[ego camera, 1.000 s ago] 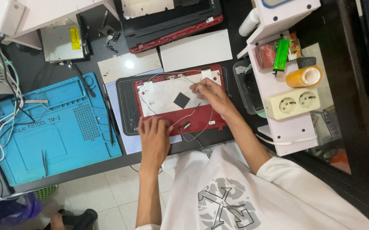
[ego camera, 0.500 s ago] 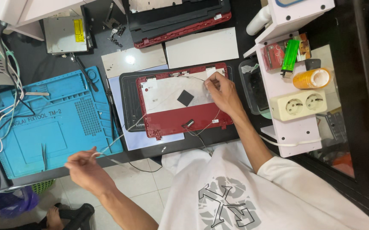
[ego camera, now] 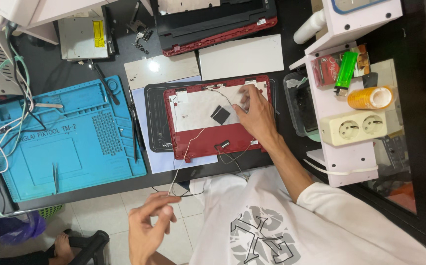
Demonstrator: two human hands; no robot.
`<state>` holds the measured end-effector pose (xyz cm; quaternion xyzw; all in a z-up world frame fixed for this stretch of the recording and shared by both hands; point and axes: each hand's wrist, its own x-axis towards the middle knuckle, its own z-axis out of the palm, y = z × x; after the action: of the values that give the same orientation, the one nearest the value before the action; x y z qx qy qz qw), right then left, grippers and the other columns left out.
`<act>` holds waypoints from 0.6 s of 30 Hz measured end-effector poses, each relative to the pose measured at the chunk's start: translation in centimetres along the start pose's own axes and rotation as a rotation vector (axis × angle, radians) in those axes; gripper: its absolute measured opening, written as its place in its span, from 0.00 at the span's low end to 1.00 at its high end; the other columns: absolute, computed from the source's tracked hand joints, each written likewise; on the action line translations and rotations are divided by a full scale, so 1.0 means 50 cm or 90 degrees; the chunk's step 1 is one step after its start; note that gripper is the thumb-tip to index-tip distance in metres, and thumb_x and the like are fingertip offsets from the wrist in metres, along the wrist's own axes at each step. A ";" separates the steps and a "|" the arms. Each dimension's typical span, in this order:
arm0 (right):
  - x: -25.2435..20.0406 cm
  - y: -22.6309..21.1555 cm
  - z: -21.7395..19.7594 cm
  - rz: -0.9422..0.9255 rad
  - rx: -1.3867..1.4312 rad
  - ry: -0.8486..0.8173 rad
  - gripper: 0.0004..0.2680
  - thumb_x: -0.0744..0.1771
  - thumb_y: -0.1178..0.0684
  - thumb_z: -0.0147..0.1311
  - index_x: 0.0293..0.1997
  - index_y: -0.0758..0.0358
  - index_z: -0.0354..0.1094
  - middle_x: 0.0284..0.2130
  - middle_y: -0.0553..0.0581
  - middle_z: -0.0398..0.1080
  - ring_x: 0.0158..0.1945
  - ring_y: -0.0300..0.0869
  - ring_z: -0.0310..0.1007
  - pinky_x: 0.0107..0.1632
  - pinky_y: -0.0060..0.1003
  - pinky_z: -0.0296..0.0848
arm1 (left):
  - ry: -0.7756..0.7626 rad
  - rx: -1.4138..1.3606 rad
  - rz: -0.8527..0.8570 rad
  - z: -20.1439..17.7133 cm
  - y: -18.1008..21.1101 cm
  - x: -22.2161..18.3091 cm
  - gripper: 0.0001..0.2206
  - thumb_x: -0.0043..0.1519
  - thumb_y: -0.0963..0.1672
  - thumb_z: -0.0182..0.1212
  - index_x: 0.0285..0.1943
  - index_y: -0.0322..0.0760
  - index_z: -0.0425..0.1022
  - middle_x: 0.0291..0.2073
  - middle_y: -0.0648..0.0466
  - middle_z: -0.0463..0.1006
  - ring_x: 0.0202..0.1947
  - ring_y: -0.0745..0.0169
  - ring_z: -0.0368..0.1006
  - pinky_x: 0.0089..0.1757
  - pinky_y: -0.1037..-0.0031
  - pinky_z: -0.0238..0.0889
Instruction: The person disassembles a black laptop, removing the back cover and internal components. They then handle a red laptop chassis, placing a black screen assembly onto it and adjusting internal wires and connectors.
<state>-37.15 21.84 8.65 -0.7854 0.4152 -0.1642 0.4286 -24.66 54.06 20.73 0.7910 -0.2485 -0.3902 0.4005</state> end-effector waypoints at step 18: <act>-0.052 0.027 -0.029 -0.213 -0.060 0.055 0.07 0.63 0.65 0.56 0.42 0.63 0.71 0.40 0.58 0.69 0.44 0.52 0.74 0.49 0.45 0.73 | 0.247 0.195 0.087 0.070 0.041 0.092 0.10 0.68 0.43 0.57 0.50 0.34 0.81 0.47 0.48 0.79 0.48 0.51 0.75 0.48 0.65 0.66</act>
<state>-40.29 22.77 8.66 -0.8551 0.3041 -0.2467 0.3398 -25.07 48.15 19.17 0.8838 -0.2764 -0.1610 0.3415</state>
